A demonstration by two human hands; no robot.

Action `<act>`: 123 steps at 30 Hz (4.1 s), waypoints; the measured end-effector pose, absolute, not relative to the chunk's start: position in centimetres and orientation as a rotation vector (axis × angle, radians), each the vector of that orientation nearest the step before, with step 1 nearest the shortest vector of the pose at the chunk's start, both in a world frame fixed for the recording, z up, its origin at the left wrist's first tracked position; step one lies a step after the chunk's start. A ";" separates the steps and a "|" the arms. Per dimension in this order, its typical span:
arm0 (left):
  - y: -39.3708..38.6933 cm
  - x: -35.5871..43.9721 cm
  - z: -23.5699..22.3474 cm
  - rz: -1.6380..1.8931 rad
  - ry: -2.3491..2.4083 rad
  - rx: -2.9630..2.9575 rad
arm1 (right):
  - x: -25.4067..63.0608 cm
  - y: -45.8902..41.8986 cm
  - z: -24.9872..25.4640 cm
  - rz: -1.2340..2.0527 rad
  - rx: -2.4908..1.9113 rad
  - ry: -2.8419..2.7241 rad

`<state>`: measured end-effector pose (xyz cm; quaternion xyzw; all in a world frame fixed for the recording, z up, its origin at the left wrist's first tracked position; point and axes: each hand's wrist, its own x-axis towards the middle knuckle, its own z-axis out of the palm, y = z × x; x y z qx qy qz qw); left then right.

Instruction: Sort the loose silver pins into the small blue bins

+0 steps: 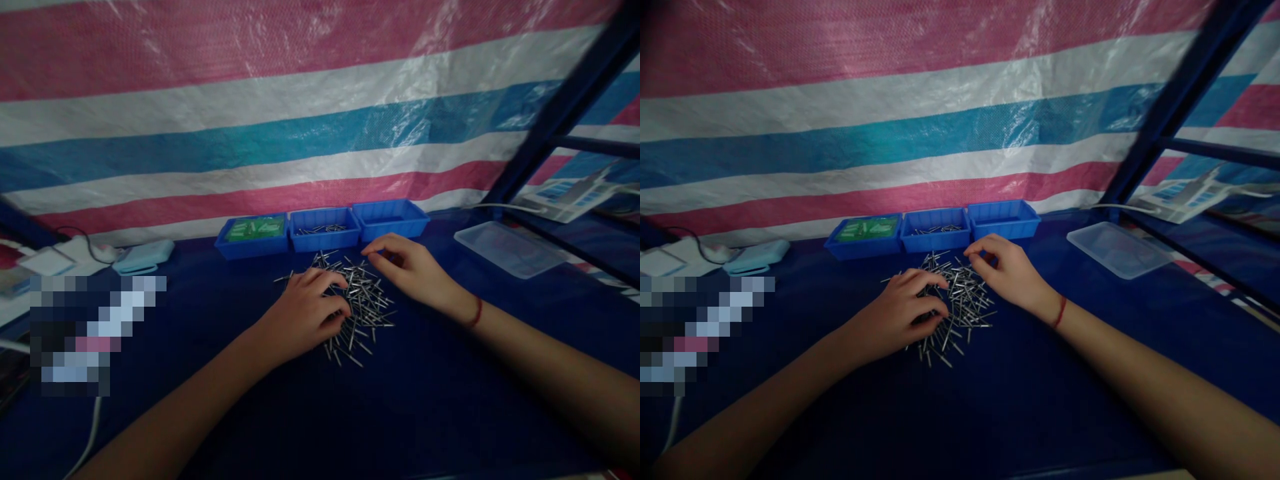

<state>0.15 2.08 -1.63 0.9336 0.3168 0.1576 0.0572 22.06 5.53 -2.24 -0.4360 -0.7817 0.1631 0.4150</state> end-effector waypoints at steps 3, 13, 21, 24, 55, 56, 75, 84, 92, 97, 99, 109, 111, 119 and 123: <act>1.9 0.3 -1.6 0.460 0.988 2.809 | 22.0 5.3 -2.2 0.455 -1.089 -1.952; 1.7 0.6 -2.0 0.494 1.118 2.805 | 21.5 4.8 -2.1 0.566 -1.097 -1.953; 1.6 0.7 -1.8 0.497 1.187 2.766 | 21.3 4.6 -2.2 0.597 -1.093 -1.944; 1.7 0.6 -1.8 0.494 1.191 2.766 | 21.2 4.6 -2.1 0.601 -1.102 -1.932; 1.3 1.0 -1.7 0.884 1.255 2.457 | 19.9 2.3 -1.3 0.825 -1.051 -1.963; 1.2 1.1 -1.6 0.903 1.235 2.395 | 19.8 2.1 -1.2 0.872 -1.050 -1.942; 1.0 1.2 -1.4 0.914 1.094 2.246 | 19.3 1.0 -1.0 0.828 -0.917 -1.869; 1.0 1.1 -1.4 1.176 1.170 2.430 | 19.3 1.3 -1.1 0.760 -0.929 -1.921; 0.8 0.7 -1.0 1.262 1.170 2.755 | 19.3 1.4 -1.5 0.835 -0.905 -1.974; 0.9 0.6 -1.1 1.146 1.209 2.790 | 19.5 1.4 -1.3 0.825 -0.897 -2.098; 1.2 0.5 -1.3 0.981 1.253 2.824 | 19.8 1.6 -1.1 0.704 -0.940 -2.124; 2.9 -0.2 -2.0 0.624 1.302 2.970 | 18.0 9.1 1.1 -0.111 -1.148 -2.147; 2.9 -0.3 -2.0 0.618 1.312 2.966 | 17.2 10.7 1.3 -0.179 -1.232 -2.186; 3.1 -0.7 -2.1 0.581 1.310 2.935 | 18.0 9.3 0.4 -0.122 -1.253 -2.251; 3.1 -0.6 -2.3 0.614 1.245 2.916 | 19.8 6.5 -0.9 0.050 -1.264 -2.251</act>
